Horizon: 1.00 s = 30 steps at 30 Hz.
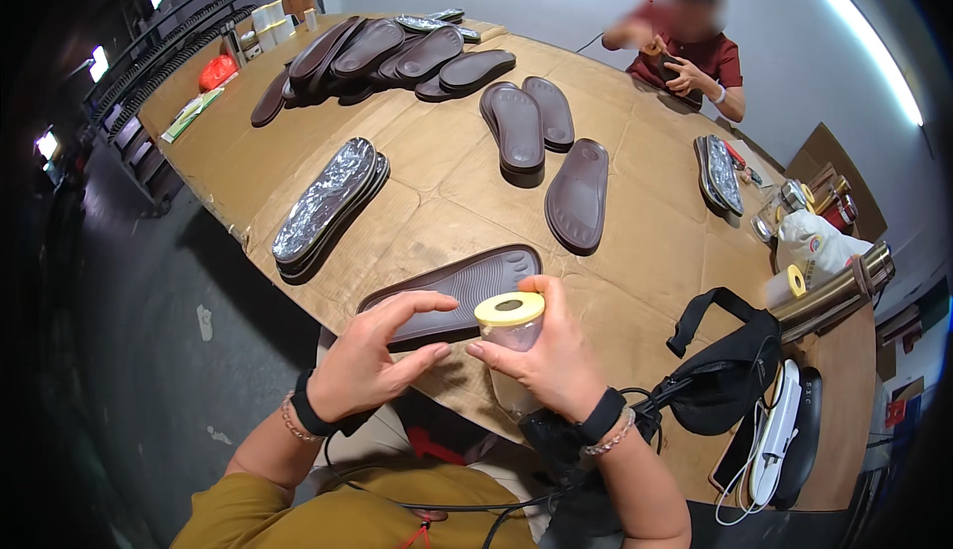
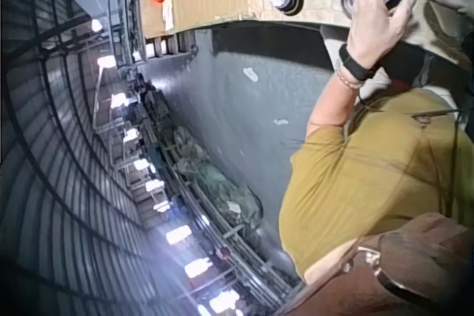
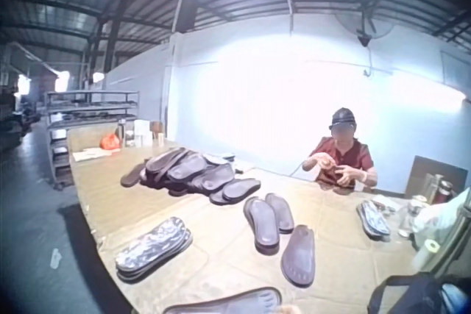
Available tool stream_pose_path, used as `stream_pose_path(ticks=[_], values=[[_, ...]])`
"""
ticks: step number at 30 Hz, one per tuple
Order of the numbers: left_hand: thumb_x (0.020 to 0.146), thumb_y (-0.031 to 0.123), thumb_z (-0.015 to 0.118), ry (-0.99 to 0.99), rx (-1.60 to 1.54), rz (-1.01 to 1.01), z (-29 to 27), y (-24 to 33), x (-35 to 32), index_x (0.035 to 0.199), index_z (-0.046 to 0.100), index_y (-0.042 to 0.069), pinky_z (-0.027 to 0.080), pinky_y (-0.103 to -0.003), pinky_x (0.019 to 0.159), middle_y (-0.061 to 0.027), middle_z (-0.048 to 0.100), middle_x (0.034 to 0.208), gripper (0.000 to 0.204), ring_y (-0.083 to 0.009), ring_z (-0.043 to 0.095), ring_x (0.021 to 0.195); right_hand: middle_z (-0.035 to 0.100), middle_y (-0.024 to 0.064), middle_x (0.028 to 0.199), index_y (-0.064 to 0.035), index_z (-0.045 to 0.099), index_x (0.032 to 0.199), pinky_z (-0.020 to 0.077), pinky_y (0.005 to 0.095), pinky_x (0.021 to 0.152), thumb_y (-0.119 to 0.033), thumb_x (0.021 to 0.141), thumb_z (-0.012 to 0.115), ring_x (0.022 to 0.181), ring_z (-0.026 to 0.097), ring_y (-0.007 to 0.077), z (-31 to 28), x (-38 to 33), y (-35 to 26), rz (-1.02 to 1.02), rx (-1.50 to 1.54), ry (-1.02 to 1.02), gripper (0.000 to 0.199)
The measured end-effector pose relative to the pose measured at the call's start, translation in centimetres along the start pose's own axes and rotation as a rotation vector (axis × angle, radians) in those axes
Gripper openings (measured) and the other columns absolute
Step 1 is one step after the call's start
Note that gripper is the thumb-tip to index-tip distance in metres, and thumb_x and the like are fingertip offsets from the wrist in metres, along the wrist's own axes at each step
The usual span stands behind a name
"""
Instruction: The recorder applies double-sided adhesive tape and wraps shoe insoles with plastic film.
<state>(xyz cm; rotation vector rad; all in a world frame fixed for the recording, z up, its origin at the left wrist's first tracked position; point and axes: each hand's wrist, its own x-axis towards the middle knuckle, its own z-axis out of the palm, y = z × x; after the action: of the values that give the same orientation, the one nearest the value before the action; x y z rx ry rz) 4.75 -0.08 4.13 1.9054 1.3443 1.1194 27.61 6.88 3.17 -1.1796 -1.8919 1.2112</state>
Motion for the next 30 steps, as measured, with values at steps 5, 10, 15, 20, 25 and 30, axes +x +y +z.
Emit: stream_pose_path(ticks=[5, 10, 15, 20, 25, 30], values=[[0.091, 0.014, 0.077, 0.066, -0.055, -0.130, 1.0, -1.1, 0.1, 0.119, 0.066, 0.002, 0.054, -0.035, 0.093, -0.0120, 0.073, 0.106, 0.033, -0.0234, 0.070, 0.098, 0.065, 0.0194, 0.119, -0.0017, 0.037, 0.143, 0.0526, 0.0377, 0.097, -0.026, 0.082, 0.087, 0.112, 0.065, 0.0281, 2.3, 1.2, 0.8, -0.012, 0.083, -0.059, 0.083], [0.091, 0.017, 0.078, 0.032, -0.155, -0.218, 1.8, -1.8, 0.2, 0.116, 0.066, 0.002, 0.054, -0.036, 0.091, -0.0119, 0.073, 0.108, 0.031, -0.0243, 0.071, 0.100, 0.061, 0.0141, 0.122, -0.0032, 0.036, 0.147, 0.0517, 0.0357, 0.099, -0.021, 0.083, 0.084, 0.114, 0.062, 0.0214, 2.6, 0.9, 3.0, 0.045, 0.331, -0.143, 0.082], [0.091, 0.008, 0.078, 0.005, -0.287, -0.241, 3.2, -1.6, -0.3, 0.113, 0.064, 0.000, 0.054, -0.033, 0.102, -0.0123, 0.073, 0.120, 0.027, -0.0197, 0.070, 0.112, 0.061, 0.0097, 0.122, -0.0030, 0.038, 0.149, 0.0498, 0.0344, 0.102, -0.018, 0.082, 0.085, 0.115, 0.061, 0.0183, 1.2, -0.2, 3.0, -0.065, 0.235, -0.152, 0.083], [0.090, 0.006, 0.078, 0.007, -0.337, -0.218, 4.1, -1.4, -0.4, 0.109, 0.063, 0.000, 0.053, -0.034, 0.104, -0.0129, 0.071, 0.124, 0.025, -0.0194, 0.069, 0.115, 0.063, 0.0123, 0.121, -0.0020, 0.045, 0.146, 0.0507, 0.0355, 0.100, -0.021, 0.079, 0.084, 0.113, 0.064, 0.0205, 0.4, -0.7, 3.6, -0.190, 0.050, -0.080, 0.080], [0.085, 0.008, 0.083, 0.023, -0.275, -0.206, 4.3, -1.5, -0.6, 0.104, 0.066, 0.001, 0.054, -0.034, 0.102, -0.0111, 0.071, 0.122, 0.026, -0.0178, 0.069, 0.111, 0.066, 0.0124, 0.117, -0.0016, 0.047, 0.145, 0.0508, 0.0355, 0.099, -0.021, 0.081, 0.079, 0.110, 0.065, 0.0210, 0.4, -0.8, 3.6, -0.159, 0.082, -0.077, 0.074], [0.084, 0.008, 0.084, 0.057, -0.231, -0.193, 4.3, -1.0, -0.7, 0.101, 0.071, 0.002, 0.055, -0.032, 0.100, -0.0107, 0.070, 0.121, 0.022, -0.0172, 0.069, 0.109, 0.066, 0.0107, 0.117, -0.0022, 0.048, 0.144, 0.0512, 0.0345, 0.097, -0.021, 0.084, 0.079, 0.110, 0.064, 0.0192, 0.6, -0.9, 3.9, -0.151, 0.140, -0.076, 0.070]])
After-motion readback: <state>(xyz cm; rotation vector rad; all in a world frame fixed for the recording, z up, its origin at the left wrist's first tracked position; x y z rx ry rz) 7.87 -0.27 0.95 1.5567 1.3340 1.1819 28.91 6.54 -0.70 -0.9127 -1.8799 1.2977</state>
